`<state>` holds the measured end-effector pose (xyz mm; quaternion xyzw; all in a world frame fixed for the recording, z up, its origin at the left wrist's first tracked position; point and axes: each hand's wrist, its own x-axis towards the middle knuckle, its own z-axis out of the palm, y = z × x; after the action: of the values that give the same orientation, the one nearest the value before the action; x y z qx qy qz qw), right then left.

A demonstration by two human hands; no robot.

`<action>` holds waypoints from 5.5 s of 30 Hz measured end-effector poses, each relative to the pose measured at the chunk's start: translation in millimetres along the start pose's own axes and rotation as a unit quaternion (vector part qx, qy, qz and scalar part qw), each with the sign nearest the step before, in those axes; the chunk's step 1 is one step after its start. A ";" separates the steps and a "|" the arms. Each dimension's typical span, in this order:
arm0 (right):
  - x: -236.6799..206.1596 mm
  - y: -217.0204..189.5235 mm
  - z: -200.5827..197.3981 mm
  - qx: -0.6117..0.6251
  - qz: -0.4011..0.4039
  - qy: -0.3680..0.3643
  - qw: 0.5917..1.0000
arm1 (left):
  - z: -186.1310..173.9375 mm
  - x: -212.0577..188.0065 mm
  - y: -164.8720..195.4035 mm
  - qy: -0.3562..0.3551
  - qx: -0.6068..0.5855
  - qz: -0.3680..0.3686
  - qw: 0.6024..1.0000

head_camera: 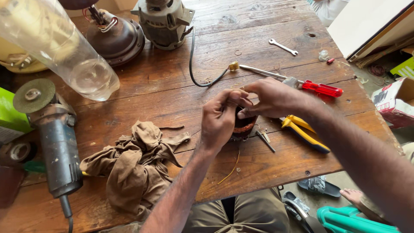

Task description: The person works at a wooden workbench dismantling a small electric motor armature. They pull copper windings out of the motor housing by hand, use pliers and a screwdriver to pry and cut the wire, and collect the extracted copper wire on the table.

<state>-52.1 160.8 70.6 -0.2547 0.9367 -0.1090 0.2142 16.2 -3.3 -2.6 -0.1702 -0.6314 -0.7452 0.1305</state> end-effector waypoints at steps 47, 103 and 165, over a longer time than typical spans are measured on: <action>-97.0 0.8 79.6 0.606 -0.063 0.412 0.678 | 24.5 -13.2 59.7 -0.122 0.405 0.127 0.897; -93.2 -66.9 147.3 0.759 -0.114 0.469 0.437 | 22.0 -4.2 10.0 -0.171 0.529 0.182 0.811; -122.9 -64.6 141.5 0.280 0.048 0.485 0.827 | 5.5 25.8 2.6 0.053 0.486 0.182 0.853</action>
<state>135.9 157.1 8.2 -0.0531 0.8605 -0.4655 -0.2001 -5.6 2.2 11.4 -0.1570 -0.8628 -0.3146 0.3633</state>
